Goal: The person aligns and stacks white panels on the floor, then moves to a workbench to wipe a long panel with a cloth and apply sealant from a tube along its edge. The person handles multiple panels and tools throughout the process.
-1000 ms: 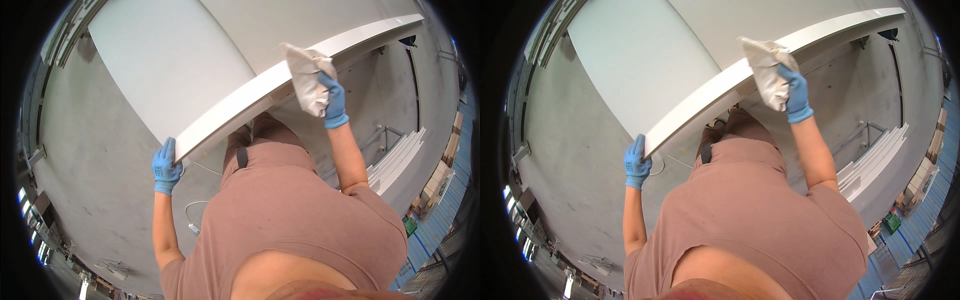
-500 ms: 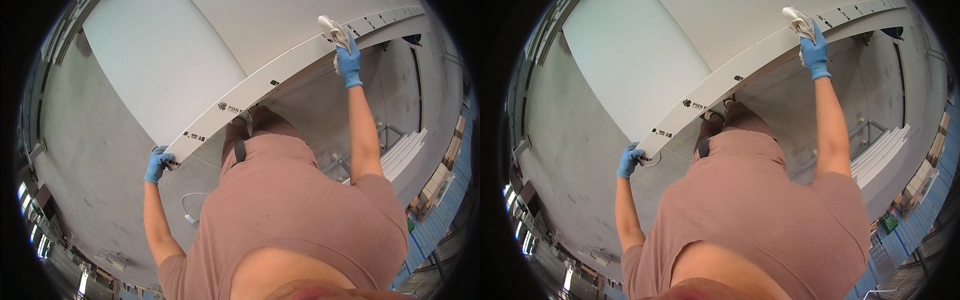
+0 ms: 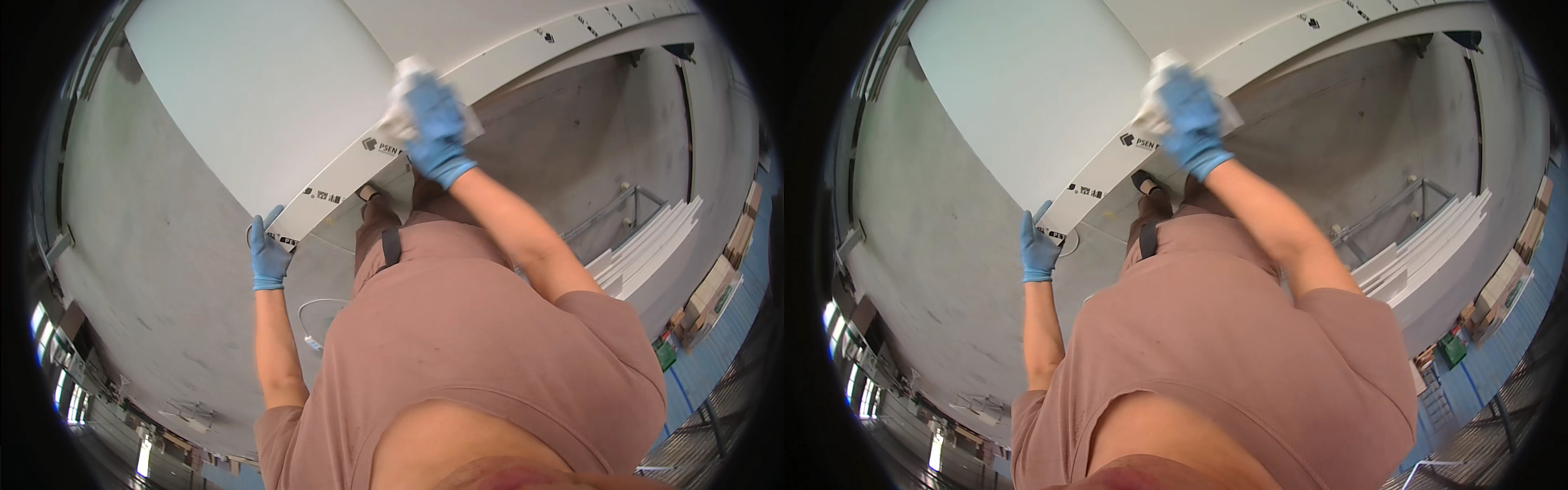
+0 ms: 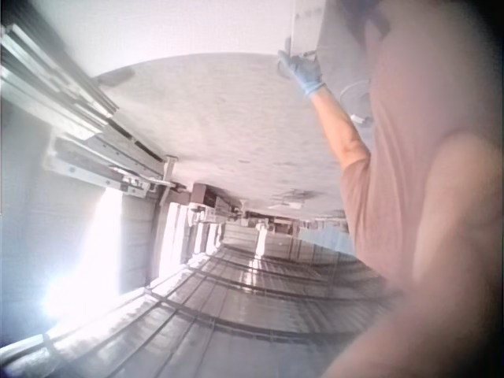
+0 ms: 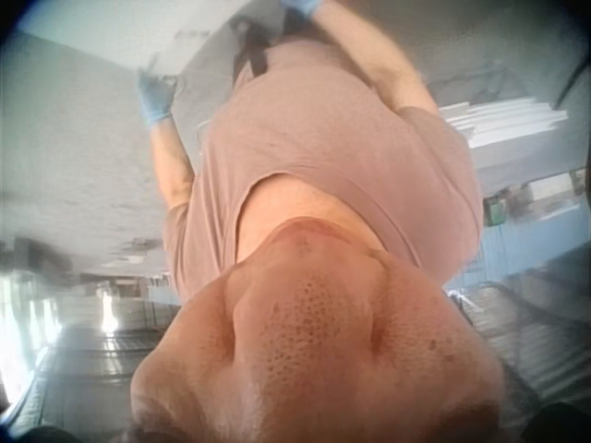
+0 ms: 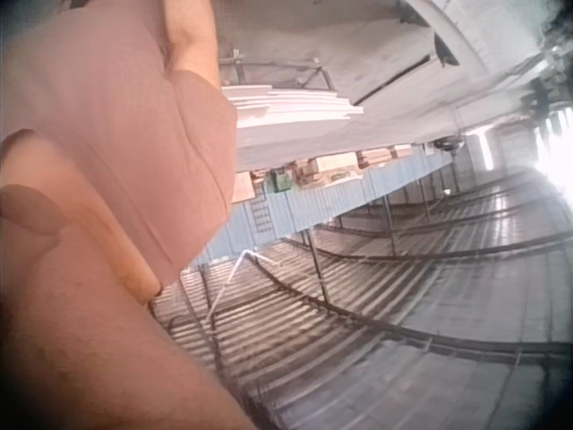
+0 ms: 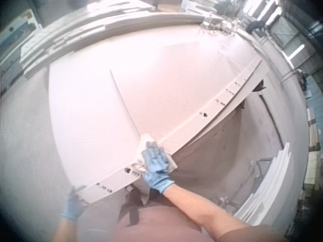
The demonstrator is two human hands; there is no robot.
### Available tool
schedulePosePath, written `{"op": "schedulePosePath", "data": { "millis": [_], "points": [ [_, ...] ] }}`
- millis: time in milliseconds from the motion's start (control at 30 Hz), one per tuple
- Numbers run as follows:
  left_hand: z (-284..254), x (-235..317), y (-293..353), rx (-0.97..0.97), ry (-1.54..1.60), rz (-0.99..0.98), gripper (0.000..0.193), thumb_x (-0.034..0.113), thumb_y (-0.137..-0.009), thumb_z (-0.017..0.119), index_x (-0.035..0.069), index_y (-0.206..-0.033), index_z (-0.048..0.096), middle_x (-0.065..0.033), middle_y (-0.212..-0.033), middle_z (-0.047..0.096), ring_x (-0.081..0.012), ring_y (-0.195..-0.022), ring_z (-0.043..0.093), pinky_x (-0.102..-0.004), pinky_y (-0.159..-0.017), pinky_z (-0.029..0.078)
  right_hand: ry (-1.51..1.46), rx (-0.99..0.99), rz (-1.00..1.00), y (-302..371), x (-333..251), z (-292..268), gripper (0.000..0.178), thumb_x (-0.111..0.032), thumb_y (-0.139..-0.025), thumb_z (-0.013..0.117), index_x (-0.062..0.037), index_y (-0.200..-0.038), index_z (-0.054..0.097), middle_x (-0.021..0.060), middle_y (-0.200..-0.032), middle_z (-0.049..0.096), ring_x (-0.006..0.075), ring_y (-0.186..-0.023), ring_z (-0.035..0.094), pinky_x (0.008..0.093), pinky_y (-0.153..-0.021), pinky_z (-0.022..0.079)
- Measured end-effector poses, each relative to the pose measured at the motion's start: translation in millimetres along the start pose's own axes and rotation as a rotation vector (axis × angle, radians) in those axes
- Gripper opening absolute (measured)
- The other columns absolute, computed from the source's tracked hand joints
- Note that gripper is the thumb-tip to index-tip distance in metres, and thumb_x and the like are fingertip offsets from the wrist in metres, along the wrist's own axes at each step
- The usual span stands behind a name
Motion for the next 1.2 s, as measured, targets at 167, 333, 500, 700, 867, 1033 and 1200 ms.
{"op": "schedulePosePath", "data": {
  "millis": [167,333,500,700,867,1033,1200],
  "points": [
    [1.3,-5.1,-1.8,-0.086,0.276,-0.103,0.070,0.054,-0.112,0.035,-0.002,-0.153,0.047,-0.0161,-0.141,0.063,-0.0251,-0.125,0.063,-0.0374,-0.105,0.050,-0.362,-0.547,-0.158,61.4,-188.3,78.4,0.058,-0.016,-0.085,0.066,0.0001,-0.140,0.056,0.0214,-0.154,0.050,0.0363,-0.148,0.044,0.0491,-0.126,0.031],
    [-1.8,-3.3,1.3,-0.081,0.361,-0.153,0.071,0.054,-0.110,0.041,-0.002,-0.153,0.046,-0.0162,-0.142,0.062,-0.0265,-0.127,0.062,-0.0399,-0.108,0.048,-0.446,-0.718,-0.117,69.3,-184.0,107.3,0.059,-0.012,-0.078,0.074,0.0007,-0.133,0.058,0.0177,-0.140,0.060,0.0357,-0.136,0.055,0.0420,-0.123,0.036],
    [-5.5,-12.1,0.5,-0.097,0.459,-0.197,0.070,0.053,-0.106,0.051,0.000,-0.152,0.049,-0.0146,-0.152,0.057,-0.0301,-0.138,0.055,-0.0458,-0.115,0.043,-0.144,0.186,-0.231,-1.1,-10.1,-11.7,0.053,-0.025,-0.081,0.074,-0.0074,-0.130,0.064,0.0162,-0.118,0.071,0.0389,-0.117,0.065,0.0468,-0.108,0.051],
    [-22.1,-26.8,-12.9,-0.117,0.370,-0.123,0.050,0.033,-0.108,0.055,0.001,-0.146,0.057,-0.0110,-0.147,0.062,-0.0266,-0.134,0.058,-0.0424,-0.115,0.044,0.352,0.072,0.122,-31.5,130.1,-39.6,0.053,-0.026,-0.099,0.061,-0.0053,-0.147,0.054,0.0262,-0.145,0.057,0.0382,-0.134,0.054,0.0567,-0.116,0.037],
    [-21.8,-29.6,-17.6,-0.115,0.373,-0.154,0.048,0.032,-0.108,0.055,0.001,-0.145,0.058,-0.0115,-0.146,0.062,-0.0265,-0.133,0.059,-0.0419,-0.113,0.045,-0.074,-0.068,0.012,27.2,-64.6,46.4,0.060,-0.021,-0.082,0.072,-0.0011,-0.138,0.059,0.0205,-0.146,0.058,0.0385,-0.134,0.056,0.0460,-0.111,0.048],
    [-8.5,-23.3,-12.0,-0.190,0.398,-0.142,0.051,0.034,-0.107,0.057,0.002,-0.146,0.057,-0.0107,-0.146,0.063,-0.0265,-0.133,0.059,-0.0419,-0.112,0.046,-0.325,-0.340,-0.278,65.8,-204.6,73.9,0.065,-0.018,-0.086,0.068,-0.0020,-0.147,0.052,0.0196,-0.150,0.054,0.0342,-0.135,0.054,0.0433,-0.118,0.042],
    [-19.1,-18.3,-13.1,0.016,0.270,-0.121,0.049,0.033,-0.107,0.057,0.000,-0.143,0.059,-0.0144,-0.141,0.065,-0.0268,-0.127,0.062,-0.0424,-0.109,0.049,-0.762,-0.303,-0.054,37.2,-110.5,39.4,0.060,-0.002,-0.087,0.061,-0.0020,-0.147,0.054,0.0163,-0.142,0.062,0.0325,-0.132,0.059,0.0423,-0.116,0.045]
  ]
}}
Point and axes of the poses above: each hand's wrist, its own y-axis away from the middle knuckle, its own z-axis out of the palm, x = y × z, the point moved 8 cm from there along -y, towards the middle knuckle
